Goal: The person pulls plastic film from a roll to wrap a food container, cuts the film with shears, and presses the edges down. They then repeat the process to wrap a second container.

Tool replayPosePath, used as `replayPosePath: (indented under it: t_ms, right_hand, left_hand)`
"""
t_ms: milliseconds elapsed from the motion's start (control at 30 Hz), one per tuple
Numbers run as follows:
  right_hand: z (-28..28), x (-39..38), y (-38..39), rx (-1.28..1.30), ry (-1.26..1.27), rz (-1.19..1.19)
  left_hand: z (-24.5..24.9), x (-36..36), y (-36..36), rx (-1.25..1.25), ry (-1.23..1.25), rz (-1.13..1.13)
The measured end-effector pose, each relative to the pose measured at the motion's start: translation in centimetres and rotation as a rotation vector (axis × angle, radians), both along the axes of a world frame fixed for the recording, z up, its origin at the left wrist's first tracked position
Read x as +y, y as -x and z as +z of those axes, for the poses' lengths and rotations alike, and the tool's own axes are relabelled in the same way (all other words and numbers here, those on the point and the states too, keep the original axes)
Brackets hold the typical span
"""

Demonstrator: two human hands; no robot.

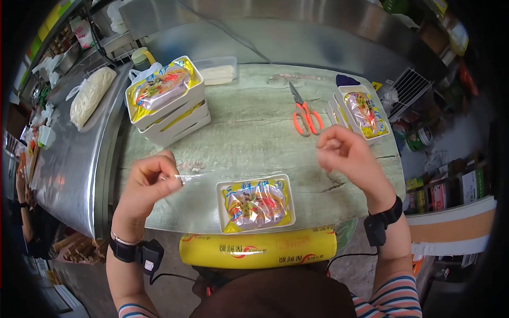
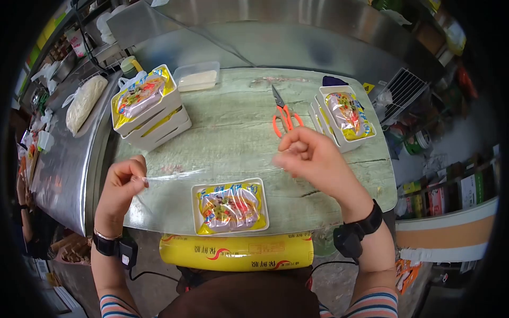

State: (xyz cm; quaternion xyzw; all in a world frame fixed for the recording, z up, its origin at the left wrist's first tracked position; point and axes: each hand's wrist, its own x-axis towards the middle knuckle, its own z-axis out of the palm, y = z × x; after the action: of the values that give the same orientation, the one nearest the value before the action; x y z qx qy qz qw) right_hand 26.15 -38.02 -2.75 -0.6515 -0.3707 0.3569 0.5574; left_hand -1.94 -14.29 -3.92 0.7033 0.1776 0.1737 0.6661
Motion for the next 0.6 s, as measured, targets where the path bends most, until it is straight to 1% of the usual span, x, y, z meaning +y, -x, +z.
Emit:
replayPosePath:
  t_ms: [33,67,100,133,167,200,267,300,367,400,467,500,533,567,600]
  right_hand:
    - [-0.6,0.3,-0.3,-0.097,0.043,0.069]
    - [-1.2,0.5,-0.6,-0.194,0.087,0.139]
    - [-1.7,0.7,-1.0,-0.192,0.089,0.138]
    - [-2.1,1.0,-1.4,-0.245,0.123,0.177]
    - [-2.6,1.2,-1.7,-0.296,0.157,0.219]
    - [-3.1,1.7,-1.7,-0.293,0.159,0.221]
    - [-4.1,2.6,-1.7,-0.398,0.144,0.208]
    - [-5.4,3.1,-1.9,-0.396,0.145,0.209]
    - [-8.4,3.8,-2.2,-0.637,-0.122,0.155]
    - [-9.1,3.7,-2.2,-0.635,-0.121,0.156]
    - [-10.4,3.5,-1.9,-0.12,0.135,0.148]
    - [-11.1,3.5,-1.8,-0.114,0.137,0.151]
    - [-11.9,3.5,-1.7,-0.05,0.133,0.156]
    - [-12.4,3.6,-1.5,0.016,0.13,0.163]
    - [-12.4,3.6,-1.3,0.024,0.133,0.168]
  left_hand:
    - [-0.4,0.8,-0.2,0.034,-0.092,-0.093]
    - [-0.6,1.0,-0.5,0.034,-0.091,-0.097]
    - [-0.7,1.1,-0.7,0.103,-0.15,-0.114]
    - [-0.9,1.3,-0.9,0.173,-0.211,-0.13]
    - [-1.6,1.3,-1.4,0.144,-0.166,-0.115]
    - [-2.4,1.3,-1.8,0.147,-0.163,-0.114]
    - [-4.1,1.5,-2.8,0.259,-0.269,0.122]
    - [-5.5,1.7,-3.2,0.26,-0.268,0.122]
    - [-8.6,1.8,-4.0,0.11,-0.722,0.194]
    - [-9.7,1.6,-4.4,0.112,-0.72,0.193]
    - [-11.2,0.8,-4.9,0.096,-0.705,0.227]
    - [-11.8,0.2,-4.9,0.204,-0.383,0.23]
    - [-11.8,-0.2,-5.0,0.211,-0.381,0.23]
    - [-11.7,-0.5,-5.0,0.296,-0.384,0.226]
    - [-11.5,-0.9,-4.9,0.381,-0.387,0.222]
